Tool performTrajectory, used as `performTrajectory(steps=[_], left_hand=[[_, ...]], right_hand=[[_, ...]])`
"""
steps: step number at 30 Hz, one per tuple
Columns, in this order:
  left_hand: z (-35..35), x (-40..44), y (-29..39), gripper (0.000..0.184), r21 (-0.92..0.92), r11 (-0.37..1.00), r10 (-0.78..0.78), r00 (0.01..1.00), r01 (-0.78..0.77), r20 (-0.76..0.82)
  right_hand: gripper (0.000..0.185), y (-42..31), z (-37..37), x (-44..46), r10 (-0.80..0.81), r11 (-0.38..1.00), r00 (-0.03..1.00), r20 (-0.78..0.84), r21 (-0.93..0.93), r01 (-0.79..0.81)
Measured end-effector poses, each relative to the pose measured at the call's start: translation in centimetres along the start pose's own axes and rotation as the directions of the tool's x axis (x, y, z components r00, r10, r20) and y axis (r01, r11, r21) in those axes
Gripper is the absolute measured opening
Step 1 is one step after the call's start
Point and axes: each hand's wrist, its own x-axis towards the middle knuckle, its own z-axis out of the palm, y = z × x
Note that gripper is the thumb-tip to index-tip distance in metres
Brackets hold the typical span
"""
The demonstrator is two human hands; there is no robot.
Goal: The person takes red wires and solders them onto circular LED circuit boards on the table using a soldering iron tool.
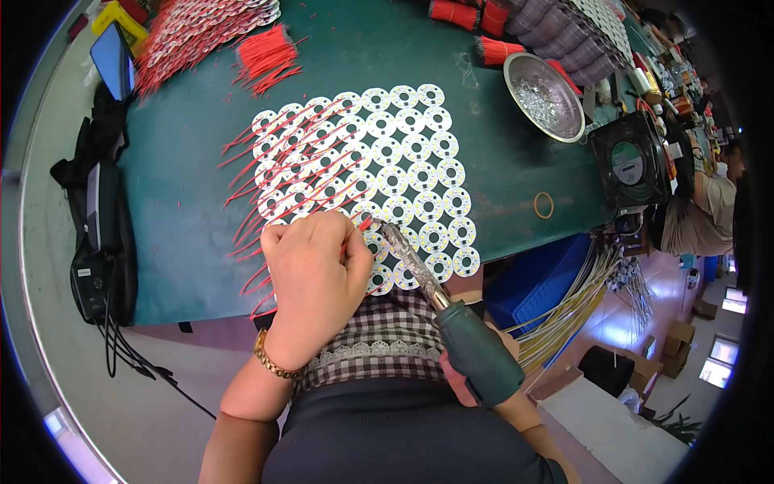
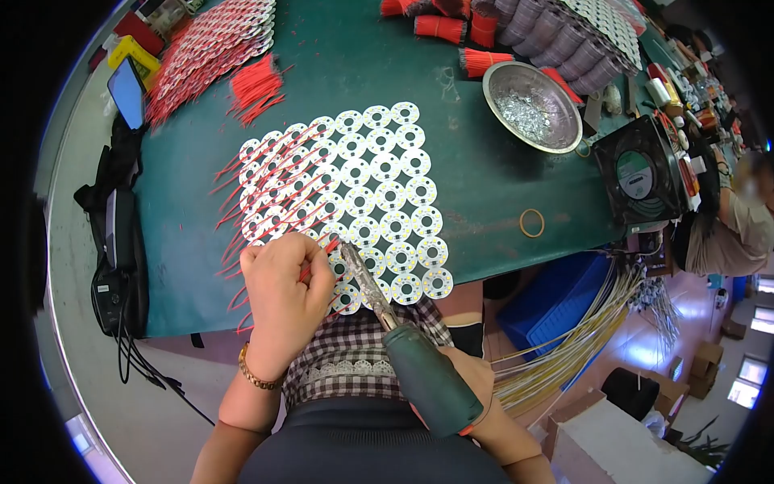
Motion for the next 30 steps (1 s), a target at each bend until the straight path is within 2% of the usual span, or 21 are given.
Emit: performTrajectory(steps=[1, 5, 7, 11, 14, 16, 20, 23, 24, 27, 28, 30], left_hand=[[0.1, 0.0, -0.1, 0.013, 0.004, 1.0, 0.015, 1.0, -0.015, -0.012], [0.3, 0.0, -0.1, 0.016, 0.011, 0.999, 0.038, 0.998, -0.038, -0.04], [0.2, 0.1, -0.1, 0.016, 0.014, 0.999, 0.035, 0.999, -0.035, -0.04], [0.1, -0.1, 0.0, 0.012, 0.012, 1.0, 0.002, 1.0, -0.002, -0.015], [0.1, 0.0, -0.1, 0.012, -0.004, 1.0, 0.006, 1.0, -0.006, -0.019], [0.1, 0.0, -0.1, 0.012, -0.004, 1.0, 0.005, 1.0, -0.005, -0.021], [0.1, 0.0, -0.1, 0.013, -0.01, 1.0, 0.008, 1.0, -0.009, -0.023], [0.0, 0.1, 0.1, 0.013, 0.009, 1.0, -0.008, 1.0, 0.008, -0.007], [0.0, 0.1, 0.1, 0.013, 0.01, 1.0, -0.011, 1.0, 0.011, -0.008], [0.1, 0.1, 0.0, 0.013, -0.023, 1.0, 0.008, 1.0, -0.008, -0.028], [0.1, 0.0, 0.0, 0.013, -0.008, 1.0, 0.009, 1.0, -0.009, -0.022], [0.1, 0.1, 0.0, 0.013, -0.001, 1.0, 0.014, 1.0, -0.014, -0.016]], right_hand=[[0.033, -0.3, -0.2, 0.3, -0.019, 0.998, 1.0, 0.02, -0.054, 0.02], [0.031, 0.0, 0.4, -0.4, -0.011, 0.998, 1.0, -0.021, -0.065, 0.01], [0.031, 1.0, 0.9, -1.1, -0.09, 0.996, 0.996, 0.001, 0.0, 0.09], [0.03, 1.1, 1.2, -1.0, -0.1, 0.992, 0.992, -0.072, 0.066, 0.105], [0.03, -0.2, 0.0, 0.1, -0.068, 0.997, 0.998, 0.004, 0.041, 0.067], [0.031, -0.9, -0.4, 0.6, 0.095, 0.995, 0.995, 0.037, 0.013, -0.095], [0.031, -0.3, -0.3, 0.3, 0.016, 0.997, 0.997, 0.075, -0.081, -0.01], [0.029, 0.0, 0.7, -2.1, 0.12, 0.99, 0.993, -0.017, 0.075, -0.119], [0.029, -0.3, 0.8, -2.7, 0.305, 0.951, 0.952, 0.033, 0.038, -0.306], [0.03, -0.8, 0.2, -2.2, 0.425, 0.89, 0.905, -0.005, 0.186, -0.417], [0.032, -0.2, 0.4, -2.5, 0.461, 0.851, 0.887, -0.026, 0.297, -0.433], [0.034, -0.2, 0.4, -2.6, 0.501, 0.802, 0.864, -0.047, 0.4, -0.443]])
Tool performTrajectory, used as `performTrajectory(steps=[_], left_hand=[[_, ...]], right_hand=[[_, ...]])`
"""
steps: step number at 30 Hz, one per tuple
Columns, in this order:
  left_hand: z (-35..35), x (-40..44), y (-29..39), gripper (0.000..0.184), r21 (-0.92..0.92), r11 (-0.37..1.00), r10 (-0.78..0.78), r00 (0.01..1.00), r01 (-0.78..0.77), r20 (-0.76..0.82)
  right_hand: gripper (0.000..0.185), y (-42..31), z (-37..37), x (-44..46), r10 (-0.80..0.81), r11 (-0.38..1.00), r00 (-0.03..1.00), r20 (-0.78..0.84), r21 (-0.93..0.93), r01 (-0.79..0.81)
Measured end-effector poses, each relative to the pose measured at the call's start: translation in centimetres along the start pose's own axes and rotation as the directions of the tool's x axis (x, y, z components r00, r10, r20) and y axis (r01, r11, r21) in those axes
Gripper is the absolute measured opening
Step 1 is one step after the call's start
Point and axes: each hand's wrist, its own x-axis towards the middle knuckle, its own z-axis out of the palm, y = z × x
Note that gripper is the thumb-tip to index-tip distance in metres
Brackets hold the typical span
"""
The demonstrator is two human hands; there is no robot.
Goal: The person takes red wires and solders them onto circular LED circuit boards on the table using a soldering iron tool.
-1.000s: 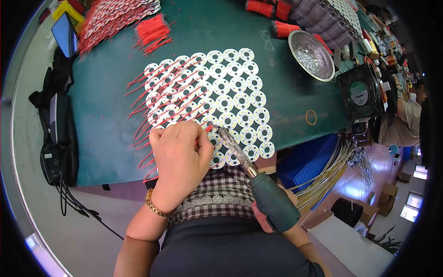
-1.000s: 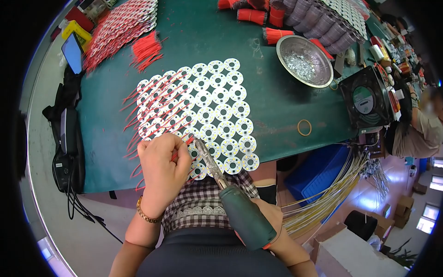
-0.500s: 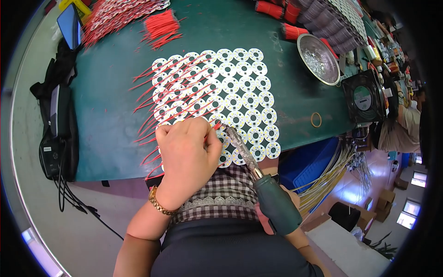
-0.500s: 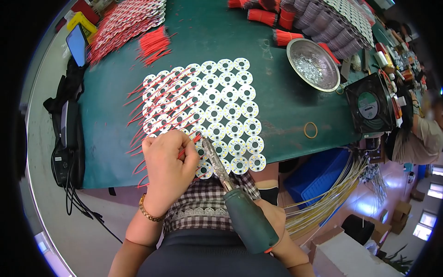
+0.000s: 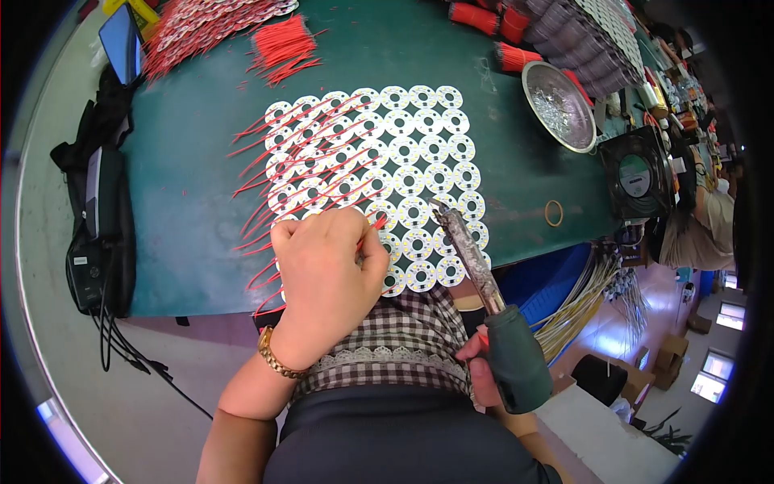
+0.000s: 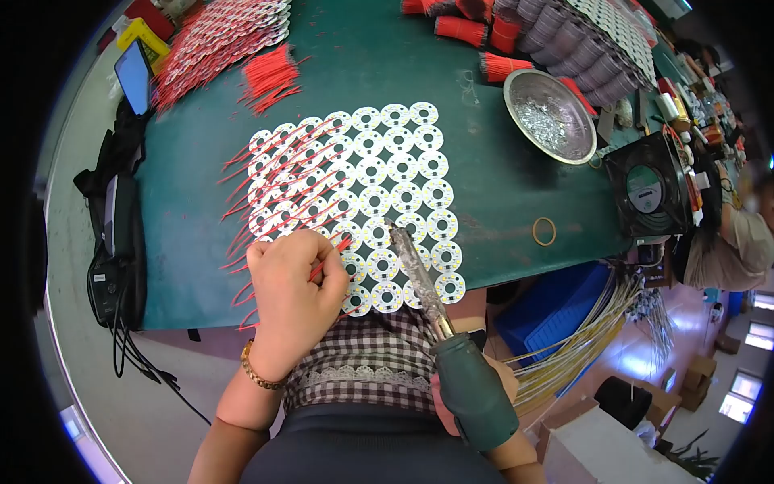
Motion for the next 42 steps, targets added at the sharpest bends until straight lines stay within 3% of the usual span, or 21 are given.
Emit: performTrajectory(steps=[3, 4, 5, 7, 9, 10, 13, 17, 18, 20, 23, 26, 28, 29, 30, 34, 38, 41, 42], left_hand=[[-0.4, -0.1, -0.1, 0.013, -0.011, 1.0, 0.005, 1.0, -0.005, 0.016], [-0.7, -0.1, -0.4, 0.011, 0.013, 1.0, 0.019, 0.998, -0.018, -0.058], [-1.0, -0.3, -0.6, 0.009, 0.039, 0.999, 0.034, 0.991, -0.029, -0.128], [-2.8, -0.6, -0.6, 0.006, 0.023, 1.0, -0.003, 0.993, 0.006, -0.121], [-3.6, -1.0, -0.3, 0.005, -0.204, 0.976, -0.089, 0.993, 0.073, -0.072], [-4.1, -1.2, 0.1, 0.004, -0.274, 0.957, -0.087, 0.996, 0.093, 0.034], [-3.1, -1.6, 0.4, 0.005, -0.282, 0.957, -0.035, 0.993, 0.066, 0.114], [-2.1, -1.8, 0.2, 0.012, -0.069, 0.998, 0.024, 0.989, -0.014, 0.146], [-1.9, -1.7, 0.2, 0.012, -0.075, 0.997, 0.026, 0.988, -0.015, 0.149], [-1.5, -1.6, 0.2, 0.012, -0.056, 0.998, 0.023, 0.997, -0.019, 0.07], [-1.3, -1.6, 0.3, 0.013, -0.03, 0.999, 0.015, 0.998, -0.014, 0.055], [-1.2, -1.7, 0.3, 0.013, -0.018, 1.0, 0.021, 0.998, -0.02, 0.063], [-1.1, -1.8, 0.1, 0.013, -0.02, 0.999, 0.036, 0.998, -0.035, 0.053], [-1.1, -1.8, 0.1, 0.013, -0.019, 0.999, 0.048, 0.998, -0.047, 0.041], [-1.1, -1.8, 0.1, 0.013, -0.02, 0.999, 0.048, 0.998, -0.047, 0.042], [-1.2, -1.6, 0.2, 0.013, -0.038, 0.999, 0.036, 0.998, -0.035, 0.044], [-1.3, -1.5, 0.2, 0.013, -0.038, 0.999, 0.032, 0.998, -0.029, 0.06], [-1.3, -1.4, 0.2, 0.012, -0.047, 0.998, 0.042, 0.998, -0.039, 0.054], [-1.3, -1.4, 0.2, 0.012, -0.047, 0.998, 0.04, 0.998, -0.037, 0.056]], right_hand=[[0.035, 0.1, 0.3, 0.0, -0.03, 0.972, 0.998, -0.059, -0.235, 0.015], [0.036, 1.7, -0.2, -0.3, 0.259, 0.9, 0.965, 0.039, -0.373, -0.226], [0.035, 1.6, -0.3, -0.3, 0.327, 0.875, 0.943, 0.068, -0.398, -0.275], [0.035, 1.4, -0.4, -0.3, 0.458, 0.813, 0.88, 0.123, -0.457, -0.359], [0.035, 1.7, -0.4, -0.7, 0.405, 0.81, 0.901, 0.154, -0.517, -0.276], [0.035, 1.6, -0.4, -0.9, 0.389, 0.807, 0.906, 0.166, -0.536, -0.248], [0.023, -1.1, -0.6, -0.3, 0.319, 0.944, 0.941, 0.113, -0.127, -0.305], [0.017, -2.3, -0.4, -0.3, 0.198, 0.942, 0.98, 0.008, 0.275, -0.193], [0.031, -2.4, -1.2, 0.1, 0.002, 0.992, 0.989, 0.148, 0.128, -0.021], [0.046, -2.2, -1.8, 0.0, -0.168, 0.984, 0.936, 0.31, 0.005, 0.176], [0.05, -1.1, -1.3, -0.8, -0.197, 0.963, 0.939, 0.284, -0.124, 0.239], [0.049, -0.3, -1.0, -0.5, -0.324, 0.88, 0.907, 0.267, -0.267, 0.393], [0.037, 2.0, -0.7, -0.8, -0.413, 0.829, 0.896, 0.164, -0.339, 0.445], [0.037, 1.9, -0.6, -1.0, -0.412, 0.829, 0.896, 0.164, -0.34, 0.444], [0.037, 1.8, -0.4, -1.2, -0.282, 0.902, 0.944, 0.172, -0.287, 0.322], [0.036, 0.3, -0.2, -0.8, -0.045, 0.97, 0.982, 0.181, -0.226, 0.086], [0.035, 0.6, -0.5, -0.3, -0.151, 0.935, 0.959, 0.238, -0.281, 0.217], [0.03, -0.1, -0.5, 0.8, -0.326, 0.897, 0.91, 0.255, -0.222, 0.383], [0.028, -0.8, -0.7, 1.2, -0.365, 0.845, 0.883, 0.297, -0.294, 0.448]])
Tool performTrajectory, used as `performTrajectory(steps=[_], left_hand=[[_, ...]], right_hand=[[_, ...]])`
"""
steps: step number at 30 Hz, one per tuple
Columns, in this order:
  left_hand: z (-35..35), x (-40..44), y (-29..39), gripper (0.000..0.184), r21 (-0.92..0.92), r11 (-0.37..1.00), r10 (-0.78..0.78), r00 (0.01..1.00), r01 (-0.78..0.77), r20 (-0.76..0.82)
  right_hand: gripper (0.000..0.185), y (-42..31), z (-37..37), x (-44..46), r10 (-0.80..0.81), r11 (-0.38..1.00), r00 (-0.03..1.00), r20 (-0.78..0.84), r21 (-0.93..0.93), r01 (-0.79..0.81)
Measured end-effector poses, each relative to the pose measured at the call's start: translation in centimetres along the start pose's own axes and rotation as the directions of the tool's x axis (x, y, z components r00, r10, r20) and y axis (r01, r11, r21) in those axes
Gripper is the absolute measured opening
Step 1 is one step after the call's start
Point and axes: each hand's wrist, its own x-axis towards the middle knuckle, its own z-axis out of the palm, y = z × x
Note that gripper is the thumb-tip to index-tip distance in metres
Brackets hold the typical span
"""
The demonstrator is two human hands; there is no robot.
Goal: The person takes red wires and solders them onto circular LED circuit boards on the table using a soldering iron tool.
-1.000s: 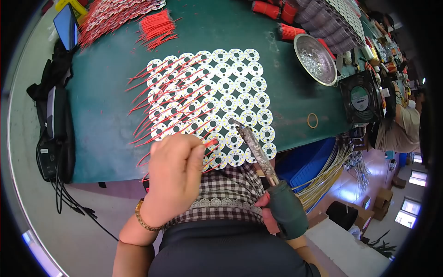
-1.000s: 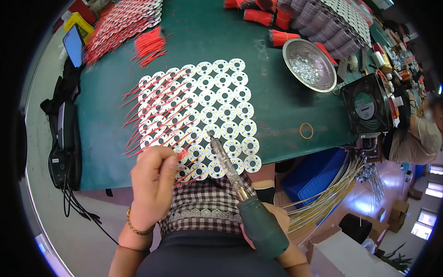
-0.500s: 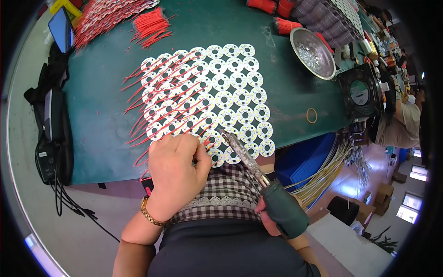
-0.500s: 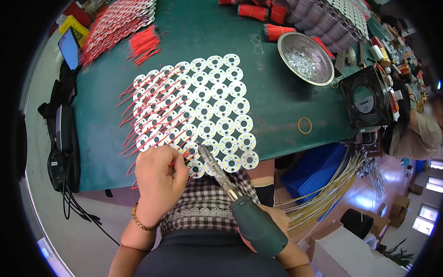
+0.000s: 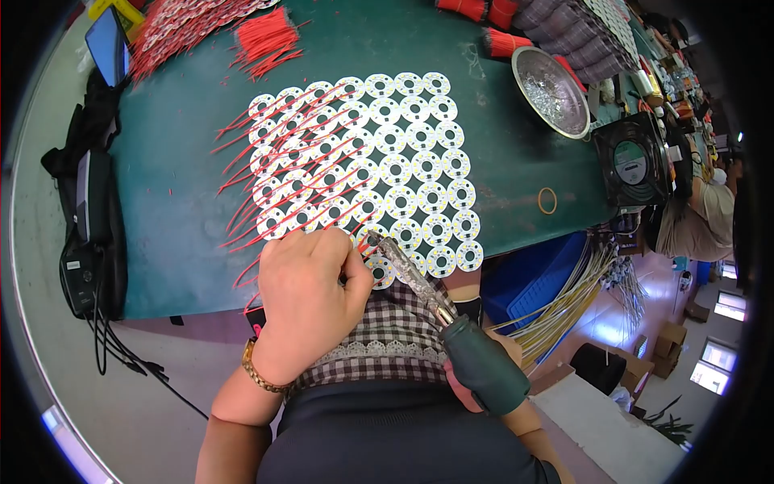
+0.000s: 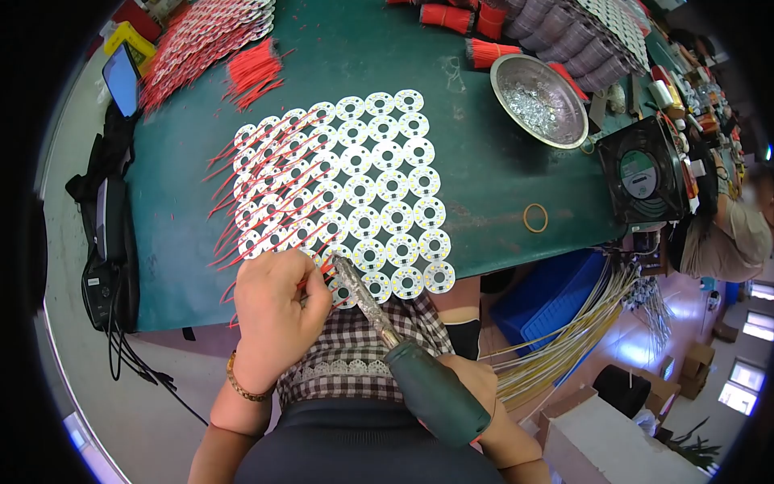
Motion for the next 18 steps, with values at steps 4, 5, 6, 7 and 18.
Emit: performTrajectory(steps=[4, 5, 6, 7, 18], left_hand=[[-0.2, 0.4, 0.1, 0.012, -0.003, 1.0, -0.022, 0.998, 0.022, 0.05], [-0.3, 0.5, 0.0, 0.011, -0.009, 0.999, -0.033, 0.997, 0.034, 0.063], [-0.3, 0.5, -0.1, 0.011, -0.01, 0.999, -0.033, 0.997, 0.034, 0.063], [-0.3, 0.6, -0.2, 0.013, -0.003, 1.0, -0.026, 0.997, 0.026, 0.069], [-0.6, 1.1, -0.1, 0.013, -0.02, 0.997, -0.066, 0.993, 0.068, 0.098]], right_hand=[[0.024, -1.4, -1.0, 1.6, 0.002, 1.0, 1.0, -0.013, -0.013, -0.002], [0.024, -1.5, -1.0, 1.5, 0.004, 1.0, 1.0, -0.013, -0.014, -0.004], [0.024, -1.4, -1.1, 1.5, -0.001, 1.0, 1.0, 0.008, -0.029, 0.002], [0.025, -1.4, -1.1, 1.4, -0.007, 0.999, 1.0, 0.028, -0.043, 0.008], [0.036, -0.8, -0.8, 0.6, 0.067, 0.996, 0.996, 0.054, -0.071, -0.063]])
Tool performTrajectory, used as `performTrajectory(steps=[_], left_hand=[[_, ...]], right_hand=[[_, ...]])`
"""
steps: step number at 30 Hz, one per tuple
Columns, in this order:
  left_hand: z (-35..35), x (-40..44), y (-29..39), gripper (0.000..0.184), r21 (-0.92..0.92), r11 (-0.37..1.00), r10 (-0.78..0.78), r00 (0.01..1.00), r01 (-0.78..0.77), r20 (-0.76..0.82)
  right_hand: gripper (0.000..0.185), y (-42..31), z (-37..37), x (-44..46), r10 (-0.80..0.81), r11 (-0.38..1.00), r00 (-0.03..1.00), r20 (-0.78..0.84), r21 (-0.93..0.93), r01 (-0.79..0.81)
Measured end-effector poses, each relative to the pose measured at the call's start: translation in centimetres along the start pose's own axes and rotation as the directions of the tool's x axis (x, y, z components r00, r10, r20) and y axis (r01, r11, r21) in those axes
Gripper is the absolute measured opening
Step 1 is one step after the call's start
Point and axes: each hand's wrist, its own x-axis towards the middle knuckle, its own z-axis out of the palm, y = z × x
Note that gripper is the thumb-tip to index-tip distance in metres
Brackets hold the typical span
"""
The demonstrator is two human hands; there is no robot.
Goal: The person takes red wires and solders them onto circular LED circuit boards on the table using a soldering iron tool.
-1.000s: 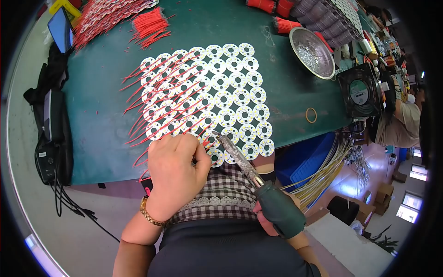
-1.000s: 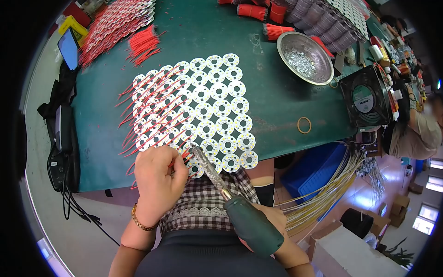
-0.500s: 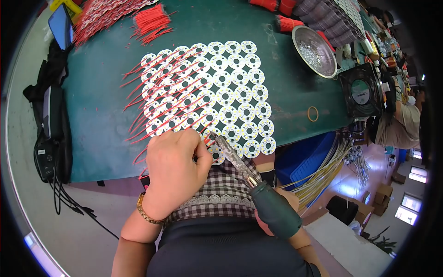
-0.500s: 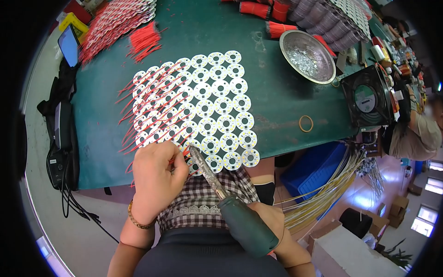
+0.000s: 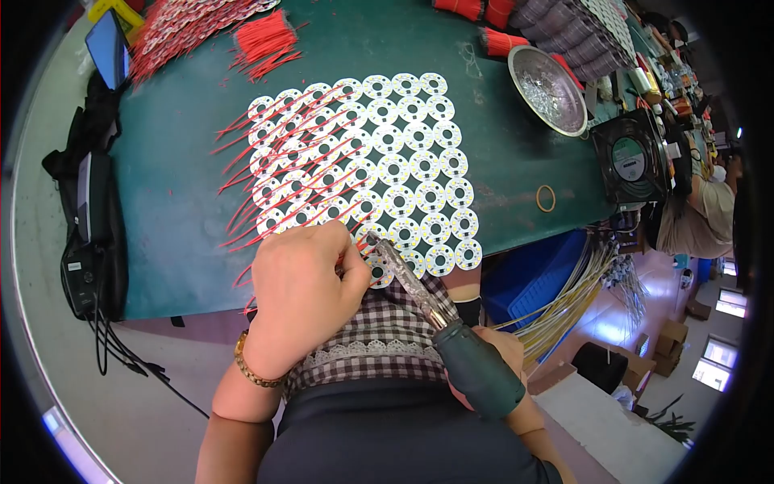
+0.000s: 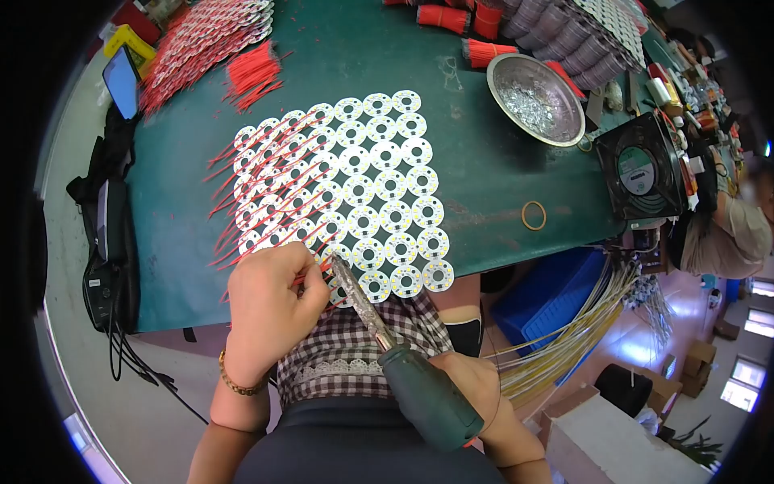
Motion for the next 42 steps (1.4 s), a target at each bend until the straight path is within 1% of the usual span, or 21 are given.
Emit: performTrajectory(steps=[2, 4, 8, 11, 12, 15, 18, 19, 21, 23, 24, 25, 27, 28, 29, 31, 32, 36, 37, 39, 42], left_hand=[[-0.1, 0.0, 0.0, 0.007, -0.01, 1.0, 0.002, 0.999, -0.002, 0.032], [-0.2, 0.0, 0.0, 0.007, -0.004, 1.0, 0.004, 1.0, -0.003, 0.031], [-0.2, 0.0, 0.0, 0.008, 0.004, 1.0, 0.009, 1.0, -0.009, 0.027], [0.1, 0.0, -0.1, 0.013, 0.006, 1.0, 0.014, 1.0, -0.014, -0.002], [0.2, -0.1, -0.1, 0.013, 0.009, 1.0, 0.012, 1.0, -0.012, -0.004], [0.2, -0.1, -0.2, 0.013, 0.01, 1.0, 0.021, 1.0, -0.021, -0.018], [-0.1, -0.1, -0.1, 0.013, 0.024, 0.999, 0.041, 0.999, -0.042, 0.006], [-0.4, -0.2, -0.1, 0.013, 0.013, 0.999, 0.039, 0.998, -0.039, 0.051], [-1.5, -0.4, -0.1, 0.014, 0.003, 0.999, 0.041, 0.995, -0.041, 0.093], [-3.9, -0.9, 0.2, 0.017, 0.119, 0.993, -0.041, 0.988, 0.024, 0.146], [-4.5, -1.0, 0.2, 0.014, 0.029, 0.997, -0.067, 0.996, 0.066, 0.055], [-5.0, -0.9, 0.7, 0.014, 0.026, 0.998, -0.06, 0.996, 0.059, 0.06], [-5.5, -0.7, 1.6, 0.01, -0.13, 0.982, -0.148, 0.986, 0.138, -0.071], [-4.9, -0.6, 1.9, 0.007, -0.256, 0.958, -0.144, 0.988, 0.127, -0.052], [-4.0, -0.4, 2.2, 0.007, -0.258, 0.958, -0.142, 0.988, 0.124, -0.053], [-2.2, 0.2, 2.5, 0.008, -0.244, 0.964, 0.093, 0.994, -0.103, -0.052], [-1.7, 0.2, 2.6, 0.009, -0.227, 0.971, 0.084, 0.995, -0.069, 0.058], [1.2, 0.4, 1.7, 0.014, -0.119, 0.988, 0.096, 0.995, -0.095, 0.003], [1.3, 0.4, 1.7, 0.014, -0.123, 0.988, 0.097, 0.995, -0.095, 0.008], [1.4, 0.4, 1.8, 0.018, -0.023, 0.999, 0.049, 0.998, -0.048, 0.047], [1.2, 0.7, 2.0, 0.021, 0.003, 0.999, 0.047, 0.996, -0.047, 0.07]], right_hand=[[0.036, 0.1, 0.0, 0.1, -0.001, 1.0, 1.0, -0.014, -0.01, 0.0], [0.036, 0.2, -0.1, 0.1, -0.009, 0.999, 1.0, -0.02, 0.047, 0.01], [0.037, 0.5, 0.4, -0.4, -0.028, 1.0, 0.998, -0.062, 0.009, 0.028], [0.023, 0.4, 0.6, -0.9, -0.119, 0.993, 0.989, -0.092, -0.033, 0.116], [0.022, 0.0, 0.7, -1.3, 0.105, 0.99, 0.991, -0.077, 0.101, -0.097], [0.02, -0.6, 0.1, -1.0, 0.357, 0.915, 0.934, 0.011, 0.196, -0.352], [0.023, 0.8, 1.4, -2.1, 0.493, 0.858, 0.863, 0.109, 0.099, -0.503], [0.024, 1.6, 2.3, -2.9, 0.411, 0.9, 0.911, 0.021, 0.153, -0.409], [0.025, 1.9, 2.5, -2.7, 0.322, 0.933, 0.944, -0.077, 0.197, -0.302], [0.024, 2.0, 2.3, -2.4, 0.322, 0.933, 0.943, -0.082, 0.194, -0.302], [0.024, 2.4, 2.5, -2.7, 0.325, 0.933, 0.942, -0.086, 0.193, -0.305], [0.024, 4.4, 3.9, -4.2, 0.332, 0.941, 0.943, -0.014, 0.068, -0.331], [0.024, 3.7, 3.7, -3.5, 0.35, 0.936, 0.935, 0.054, -0.059, -0.347], [0.024, 2.5, 3.1, -3.1, 0.367, 0.93, 0.929, -0.048, 0.031, -0.366], [0.025, 1.3, 2.4, -2.2, 0.388, 0.92, 0.91, -0.147, 0.122, -0.373], [0.024, 1.1, 1.8, -2.0, 0.377, 0.921, 0.913, -0.157, 0.167, -0.352], [0.024, 1.1, 1.8, -2.2, 0.377, 0.919, 0.912, -0.162, 0.189, -0.346], [0.023, 1.2, 1.9, -3.2, 0.416, 0.895, 0.894, -0.166, 0.25, -0.37], [0.022, 0.9, 2.0, -3.2, 0.469, 0.872, 0.866, -0.174, 0.247, -0.423], [0.022, 0.7, 1.8, -3.2, 0.521, 0.845, 0.835, -0.179, 0.246, -0.475], [0.025, 0.4, 1.0, -3.2, 0.475, 0.853, 0.875, -0.096, 0.293, -0.431]])
